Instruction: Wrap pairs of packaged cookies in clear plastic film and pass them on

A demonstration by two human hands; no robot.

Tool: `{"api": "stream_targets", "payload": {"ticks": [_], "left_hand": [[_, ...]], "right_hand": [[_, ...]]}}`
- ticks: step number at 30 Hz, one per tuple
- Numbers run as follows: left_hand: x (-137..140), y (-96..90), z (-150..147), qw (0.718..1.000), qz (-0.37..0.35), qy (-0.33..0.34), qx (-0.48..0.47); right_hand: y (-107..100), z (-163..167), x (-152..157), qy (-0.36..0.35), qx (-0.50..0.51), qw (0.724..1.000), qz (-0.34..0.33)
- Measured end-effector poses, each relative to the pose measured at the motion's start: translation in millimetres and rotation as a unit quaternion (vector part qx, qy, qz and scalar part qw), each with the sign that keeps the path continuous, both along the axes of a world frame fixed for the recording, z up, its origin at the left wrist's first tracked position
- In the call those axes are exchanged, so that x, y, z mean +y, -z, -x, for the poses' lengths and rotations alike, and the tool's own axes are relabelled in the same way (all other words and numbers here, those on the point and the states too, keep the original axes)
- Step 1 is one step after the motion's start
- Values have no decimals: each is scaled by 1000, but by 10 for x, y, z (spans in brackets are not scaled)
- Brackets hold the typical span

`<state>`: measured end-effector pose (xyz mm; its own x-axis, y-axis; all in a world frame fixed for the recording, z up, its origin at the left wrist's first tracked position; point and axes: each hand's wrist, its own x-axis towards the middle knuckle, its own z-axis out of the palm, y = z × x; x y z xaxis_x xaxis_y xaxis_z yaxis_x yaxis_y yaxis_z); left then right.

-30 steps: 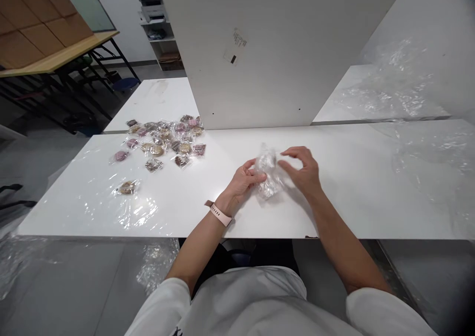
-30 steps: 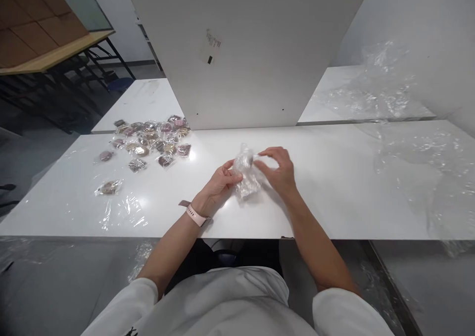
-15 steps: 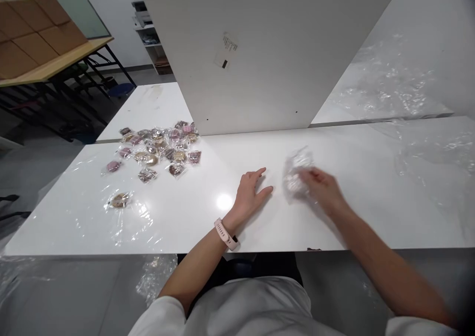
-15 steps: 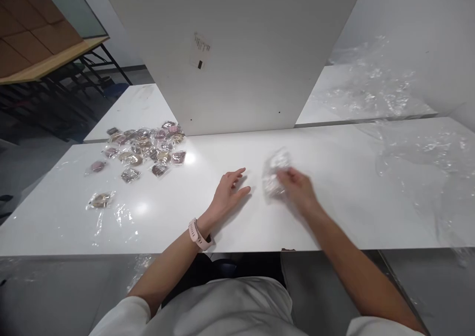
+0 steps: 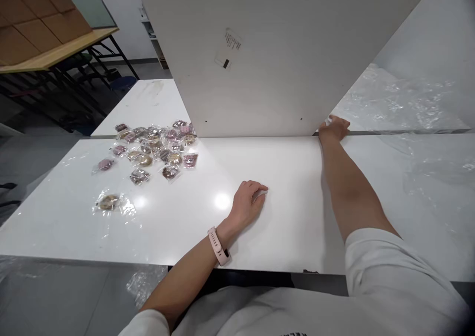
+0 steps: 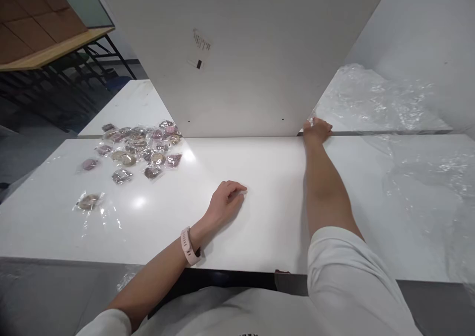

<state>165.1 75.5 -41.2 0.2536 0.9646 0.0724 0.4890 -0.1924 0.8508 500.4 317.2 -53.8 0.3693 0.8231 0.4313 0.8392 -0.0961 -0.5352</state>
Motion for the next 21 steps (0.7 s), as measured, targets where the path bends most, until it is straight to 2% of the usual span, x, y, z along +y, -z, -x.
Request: {"api": "stream_targets", "payload": {"ticks": [2, 4, 6, 8, 9, 11, 12, 14, 16, 17, 19, 21], "left_hand": [[3, -4, 3, 1000, 5, 1, -6], [3, -4, 9, 1000, 6, -1, -9], [2, 0, 16, 1000, 4, -3, -10], [3, 10, 22, 1000, -1, -2, -12], [6, 18, 24, 1000, -3, -1, -13], [20, 42, 28, 1000, -7, -1, -14], [30, 56, 29, 1000, -6, -4, -16], [53, 76, 28, 999, 6, -10, -30], [61, 64, 26, 997, 12, -29, -66], [52, 38, 26, 995, 2, -47, -90], [-10, -62, 32, 985, -54, -96, -132], [-138, -217, 54, 969, -146, -125, -155]], "right_hand": [[86, 70, -52, 71, -22, 996, 47], [109, 77, -200, 126, -19, 991, 48], [83, -11, -454, 174, -59, 983, 28], [37, -194, -809, 239, -92, 967, 0], [16, -307, -1014, 273, -91, 958, 6], [-5, -515, -1442, 309, -55, 947, 72], [2, -579, -1654, 303, -33, 945, 118], [55, -551, -2056, 257, -8, 948, 190], [151, -261, -2446, 186, -27, 961, 202], [199, -22, -2646, 147, -41, 968, 200], [238, 573, -3063, 4, -101, 979, 178], [123, 1177, -3476, -157, -120, 965, 169]]}}
